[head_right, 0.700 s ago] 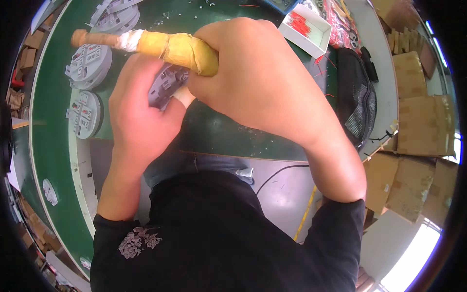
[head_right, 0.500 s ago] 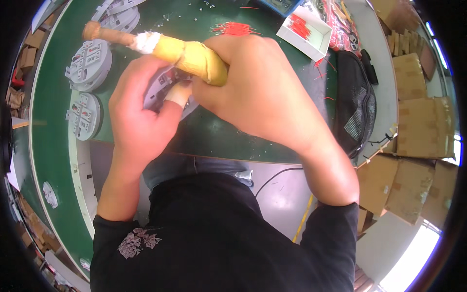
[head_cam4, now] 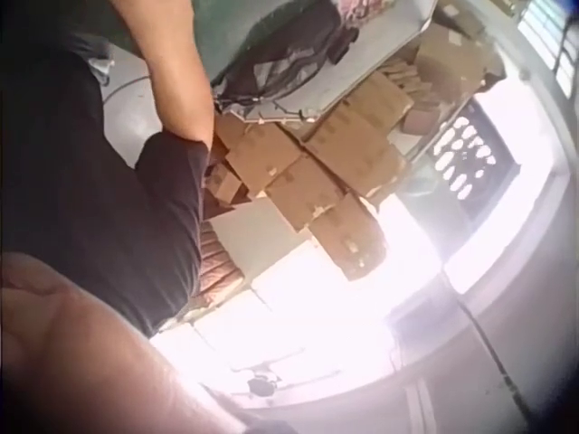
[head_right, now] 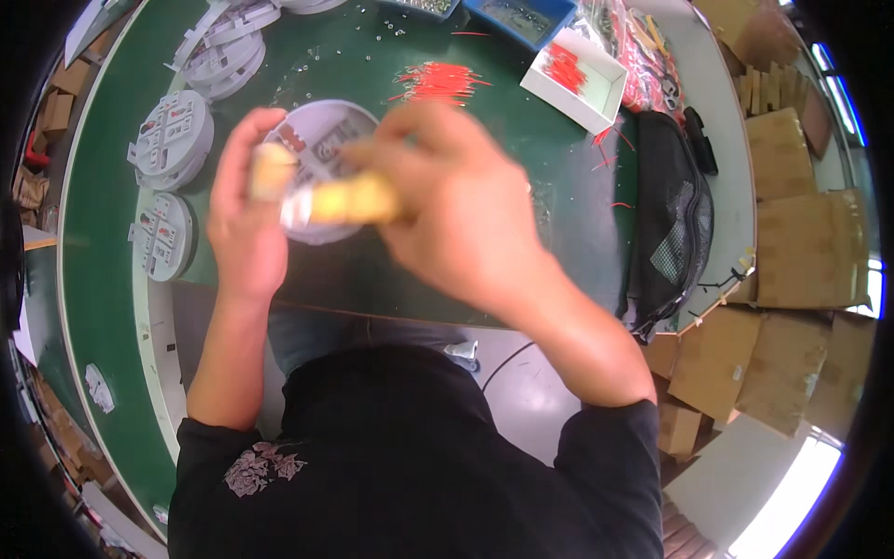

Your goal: Manually assembling and applying adhesive to small components on circular electronic boards at a workstation.

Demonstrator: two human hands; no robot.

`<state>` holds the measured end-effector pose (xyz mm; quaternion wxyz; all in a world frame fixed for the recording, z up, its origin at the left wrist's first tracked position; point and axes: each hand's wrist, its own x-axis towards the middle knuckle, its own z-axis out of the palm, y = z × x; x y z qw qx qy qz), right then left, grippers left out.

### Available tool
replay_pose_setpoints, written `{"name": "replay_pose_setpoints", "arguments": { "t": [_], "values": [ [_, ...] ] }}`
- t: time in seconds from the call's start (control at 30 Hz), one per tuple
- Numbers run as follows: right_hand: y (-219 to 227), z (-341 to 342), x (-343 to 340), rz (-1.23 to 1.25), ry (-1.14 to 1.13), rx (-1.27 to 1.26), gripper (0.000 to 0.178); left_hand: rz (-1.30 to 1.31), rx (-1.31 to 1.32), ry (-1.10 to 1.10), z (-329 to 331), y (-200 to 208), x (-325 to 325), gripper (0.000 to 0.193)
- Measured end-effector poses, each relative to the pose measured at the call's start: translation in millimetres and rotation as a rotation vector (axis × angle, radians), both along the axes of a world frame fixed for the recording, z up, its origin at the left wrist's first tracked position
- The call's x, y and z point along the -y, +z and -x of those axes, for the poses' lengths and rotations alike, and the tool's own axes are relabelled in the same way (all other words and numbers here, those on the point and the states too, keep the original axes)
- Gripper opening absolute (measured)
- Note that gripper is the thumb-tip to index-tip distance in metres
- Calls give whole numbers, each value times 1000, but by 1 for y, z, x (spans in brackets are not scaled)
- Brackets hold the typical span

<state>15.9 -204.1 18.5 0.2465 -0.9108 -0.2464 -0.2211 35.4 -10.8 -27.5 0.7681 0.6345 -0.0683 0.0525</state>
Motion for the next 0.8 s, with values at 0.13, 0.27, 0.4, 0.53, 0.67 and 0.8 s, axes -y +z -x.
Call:
{"name": "replay_pose_setpoints", "arguments": {
  "t": [0.13, 0.27, 0.4, 0.53, 0.67, 0.8],
  "values": [
    [13, -32, 15, -817, -31, -175, 15, -542, 674, 54, 5, -6, 2, 40],
    [5, -82, -2, -1505, 305, -127, 10, -899, 875, -121, 21, -30, 6, 35],
    [-23, -101, -33, -1529, 330, -250, 12, -958, 761, -213, 38, -29, -2, 27],
    [-37, -104, -53, -1519, 369, -345, 13, -905, 678, -177, 47, -23, -15, 24],
    [-40, -103, -64, -1545, 360, -392, 13, -790, 617, -84, 45, -20, -24, 21],
    [-36, -98, -64, -1543, 358, -383, 12, -588, 393, 16, 38, -12, -39, 17]
  ]
}}
